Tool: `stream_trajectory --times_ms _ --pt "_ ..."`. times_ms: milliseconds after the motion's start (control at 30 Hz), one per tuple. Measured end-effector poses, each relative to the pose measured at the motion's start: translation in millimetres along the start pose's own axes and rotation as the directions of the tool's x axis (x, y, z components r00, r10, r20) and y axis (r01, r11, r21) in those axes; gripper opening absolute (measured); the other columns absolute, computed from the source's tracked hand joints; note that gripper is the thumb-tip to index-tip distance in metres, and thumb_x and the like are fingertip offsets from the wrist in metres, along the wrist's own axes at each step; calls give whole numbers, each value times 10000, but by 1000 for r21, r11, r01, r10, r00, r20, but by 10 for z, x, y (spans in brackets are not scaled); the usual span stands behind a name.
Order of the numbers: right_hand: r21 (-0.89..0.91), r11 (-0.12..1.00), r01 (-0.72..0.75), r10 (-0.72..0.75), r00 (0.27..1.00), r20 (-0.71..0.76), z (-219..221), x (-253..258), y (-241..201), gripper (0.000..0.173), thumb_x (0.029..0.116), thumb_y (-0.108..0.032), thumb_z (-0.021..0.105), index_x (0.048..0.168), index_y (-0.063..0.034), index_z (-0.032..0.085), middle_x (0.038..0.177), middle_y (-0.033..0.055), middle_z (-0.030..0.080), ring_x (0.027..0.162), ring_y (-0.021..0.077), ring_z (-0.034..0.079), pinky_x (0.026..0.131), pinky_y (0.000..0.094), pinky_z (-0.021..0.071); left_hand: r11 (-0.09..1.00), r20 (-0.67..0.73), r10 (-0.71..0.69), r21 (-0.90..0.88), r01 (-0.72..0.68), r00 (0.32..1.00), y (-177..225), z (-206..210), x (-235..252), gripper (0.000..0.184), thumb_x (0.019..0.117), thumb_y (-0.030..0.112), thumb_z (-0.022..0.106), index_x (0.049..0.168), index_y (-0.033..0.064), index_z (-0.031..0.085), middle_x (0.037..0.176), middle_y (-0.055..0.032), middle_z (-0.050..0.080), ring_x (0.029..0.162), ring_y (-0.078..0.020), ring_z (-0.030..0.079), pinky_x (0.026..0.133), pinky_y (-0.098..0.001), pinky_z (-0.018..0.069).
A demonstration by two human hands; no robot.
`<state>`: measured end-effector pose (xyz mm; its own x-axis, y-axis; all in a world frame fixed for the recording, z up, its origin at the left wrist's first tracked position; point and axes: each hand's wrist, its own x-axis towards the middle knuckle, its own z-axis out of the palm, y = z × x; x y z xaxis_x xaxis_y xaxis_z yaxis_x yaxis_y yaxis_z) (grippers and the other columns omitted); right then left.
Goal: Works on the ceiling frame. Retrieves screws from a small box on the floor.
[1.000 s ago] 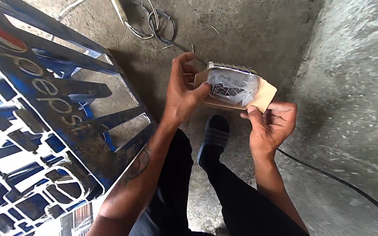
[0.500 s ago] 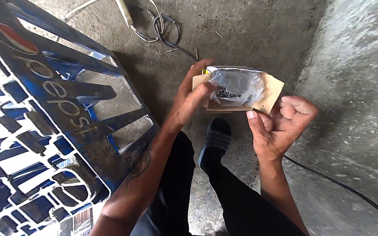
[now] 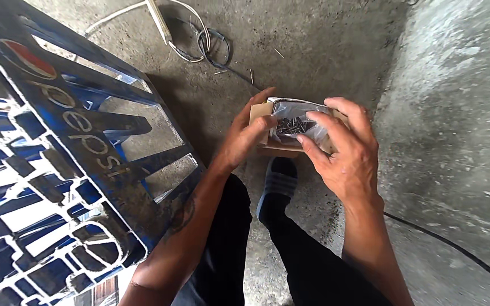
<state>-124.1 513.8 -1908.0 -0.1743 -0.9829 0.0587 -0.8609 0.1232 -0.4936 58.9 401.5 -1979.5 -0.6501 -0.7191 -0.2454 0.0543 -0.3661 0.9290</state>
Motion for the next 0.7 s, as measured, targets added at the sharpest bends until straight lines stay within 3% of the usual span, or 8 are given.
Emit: stream_trajectory --times_ms 100,233,333,533,700 --pt "-23 999 23 -22 999 33 -29 -7 3 453 953 -335 704 1351 -122 662 1497 148 518 1348 294 518 1096 422 451 998 76 32 -53 -28 997 -36 -4 19 671 983 283 344 1612 53 292 1632 -99 366 1416 -177 460 1141 -393 436" --pt "-36 999 11 -8 998 62 -98 -5 -4 583 904 -348 747 1419 -134 577 1492 130 524 1342 304 527 1061 494 457 999 59 26 -22 -25 998 -54 26 18 617 1046 281 209 1610 51 307 1653 -60 361 1452 -161 440 1172 -405 422" --pt "-27 1000 -14 16 998 60 -164 3 7 679 879 -354 781 1443 -90 512 1440 144 557 1315 288 557 1052 485 478 1000 57 0 -18 1 998 -61 33 13 603 1054 263 182 1601 67 347 1634 -43 401 1436 -164 466 1155 -419 447" --pt "-56 998 5 -2 998 64 -184 19 -1 587 886 -356 779 1370 -76 601 1392 149 574 1288 279 560 1058 434 475 992 73 -82 -92 89 994 -50 38 23 608 1040 254 181 1601 115 371 1601 -33 451 1361 -175 542 1085 -430 503" --pt "-64 998 21 -20 1000 25 -205 15 -64 583 884 -362 780 1365 -83 607 1382 154 583 1301 287 552 1076 439 457 985 88 -78 -150 90 993 -6 44 39 618 1025 225 182 1607 99 345 1594 -56 451 1365 -171 530 1098 -413 484"
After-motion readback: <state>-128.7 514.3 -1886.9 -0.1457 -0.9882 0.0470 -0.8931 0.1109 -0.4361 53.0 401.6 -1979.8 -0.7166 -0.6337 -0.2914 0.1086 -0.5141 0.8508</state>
